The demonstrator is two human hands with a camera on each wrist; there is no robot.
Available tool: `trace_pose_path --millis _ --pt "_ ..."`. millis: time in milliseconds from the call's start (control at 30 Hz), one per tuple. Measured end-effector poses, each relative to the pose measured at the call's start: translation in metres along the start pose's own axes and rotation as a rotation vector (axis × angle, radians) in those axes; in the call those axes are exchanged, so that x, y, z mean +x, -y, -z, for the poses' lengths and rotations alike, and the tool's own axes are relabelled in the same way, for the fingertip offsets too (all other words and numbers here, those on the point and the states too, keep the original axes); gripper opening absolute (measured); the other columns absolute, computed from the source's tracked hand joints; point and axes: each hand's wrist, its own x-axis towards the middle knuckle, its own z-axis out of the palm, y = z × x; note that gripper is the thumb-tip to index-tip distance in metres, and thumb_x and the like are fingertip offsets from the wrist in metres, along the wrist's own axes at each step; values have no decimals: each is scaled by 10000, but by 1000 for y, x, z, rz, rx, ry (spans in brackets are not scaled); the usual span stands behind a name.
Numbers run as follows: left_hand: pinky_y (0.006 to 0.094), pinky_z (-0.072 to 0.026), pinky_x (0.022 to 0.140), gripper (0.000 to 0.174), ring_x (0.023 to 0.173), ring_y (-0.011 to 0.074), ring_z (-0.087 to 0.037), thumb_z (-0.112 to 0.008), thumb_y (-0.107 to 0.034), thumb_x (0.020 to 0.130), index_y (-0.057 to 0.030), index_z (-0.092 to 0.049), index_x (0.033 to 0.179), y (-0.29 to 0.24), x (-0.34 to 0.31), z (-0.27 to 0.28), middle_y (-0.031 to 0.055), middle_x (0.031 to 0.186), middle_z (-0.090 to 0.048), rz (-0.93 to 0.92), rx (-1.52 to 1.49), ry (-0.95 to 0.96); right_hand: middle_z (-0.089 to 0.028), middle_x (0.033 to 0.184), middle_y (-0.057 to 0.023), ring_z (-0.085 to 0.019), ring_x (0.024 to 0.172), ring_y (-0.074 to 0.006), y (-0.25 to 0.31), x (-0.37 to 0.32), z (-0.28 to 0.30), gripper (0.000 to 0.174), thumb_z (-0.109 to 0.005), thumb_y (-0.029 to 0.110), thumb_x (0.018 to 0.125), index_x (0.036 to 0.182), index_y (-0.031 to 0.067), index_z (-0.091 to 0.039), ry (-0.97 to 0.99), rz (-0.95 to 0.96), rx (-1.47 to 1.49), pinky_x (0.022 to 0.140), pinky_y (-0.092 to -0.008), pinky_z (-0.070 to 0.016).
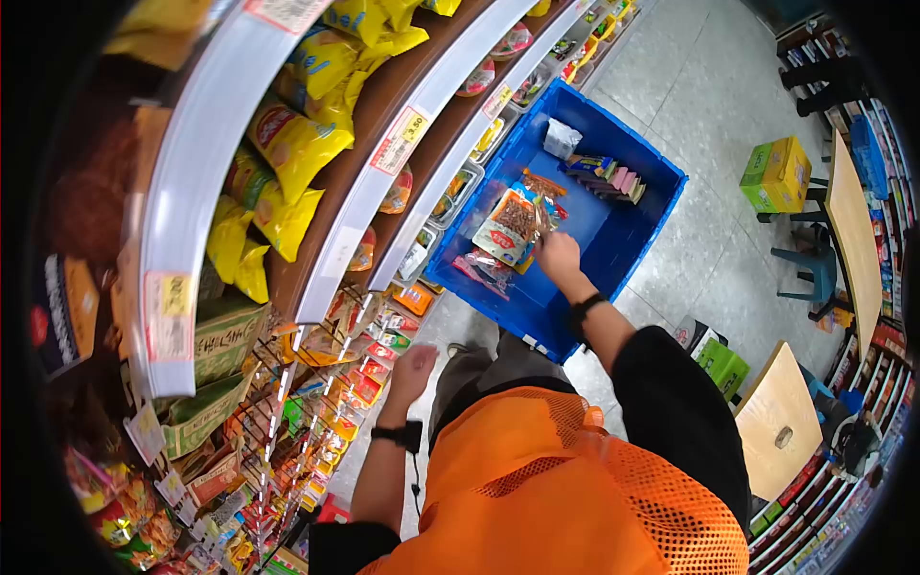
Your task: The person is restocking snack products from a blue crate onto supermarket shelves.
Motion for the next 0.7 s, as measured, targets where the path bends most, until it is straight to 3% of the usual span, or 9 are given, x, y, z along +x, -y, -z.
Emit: trace_pose_path --millis 167,233,267,300,367,400,500,567,700 --pt "294 -538 794 187 899 139 -685 -654 -162 963 -36 -694 1096 39 -76 6 73 993 -740 201 -24 -59 -727 852 -189 -714 765 -374 -15 69 -120 214 -552 196 897 956 107 -737 30 -164 -73 692 -498 -572" --pt "285 -534 782 177 889 137 -684 -649 -149 965 -42 -694 1098 38 -88 9 68 997 -742 230 32 -104 -736 882 -180 -728 834 -350 -13 74 -151 252 -525 168 902 1027 108 -734 160 -113 -167 755 -482 -573" --pt "280 -529 771 169 877 136 -681 -645 -140 966 -47 -693 1099 39 -93 12 65 1004 -742 243 4 -149 -728 1012 -200 -710 968 -349 -9 71 -176 340 -574 227 883 1170 96 -702 380 7 -171 857 -458 -556" --pt "274 -525 761 162 865 136 -678 -642 -131 967 -53 -693 1099 37 -93 12 63 1011 -742 244 -25 -192 -728 1012 -200 -710 968 -349 -8 68 -178 340 -574 227 883 1170 96 -702 383 15 -170 857 -458 -556" --pt "274 -524 760 154 856 134 -676 -640 -121 967 -51 -692 1094 41 -107 13 57 1015 -742 269 -62 -239 -694 1170 -201 -663 1109 -357 12 53 -170 361 -566 196 887 1210 77 -676 525 87 -45 945 -443 -530" --pt "273 -523 758 155 854 129 -673 -639 -122 968 -49 -692 1094 39 -102 14 55 1013 -742 246 -89 -253 -660 1251 -205 -630 1172 -355 20 56 -157 436 -598 203 851 1270 97 -656 600 -12 15 983 -422 -512" --pt "270 -522 762 167 859 120 -669 -637 -128 971 -41 -689 1103 37 -99 21 51 1003 -741 203 -115 -289 -657 1256 -208 -636 1162 -351 18 43 -159 433 -623 213 839 1248 75 -659 599 35 28 981 -423 -513" --pt "265 -519 761 175 859 115 -668 -638 -133 970 -40 -690 1109 39 -109 20 49 997 -741 185 -104 -298 -684 1193 -203 -659 1108 -352 30 39 -143 400 -647 225 824 1194 78 -686 581 134 -55 954 -431 -524" --pt "307 -536 779 195 861 172 -690 -654 -153 957 -33 -687 1106 40 -115 20 91 976 -738 54 -99 -356 -728 1010 -183 -693 985 -363 47 -2 -74 327 -637 189 813 1119 115 -725 424 228 87 888 -445 -546"
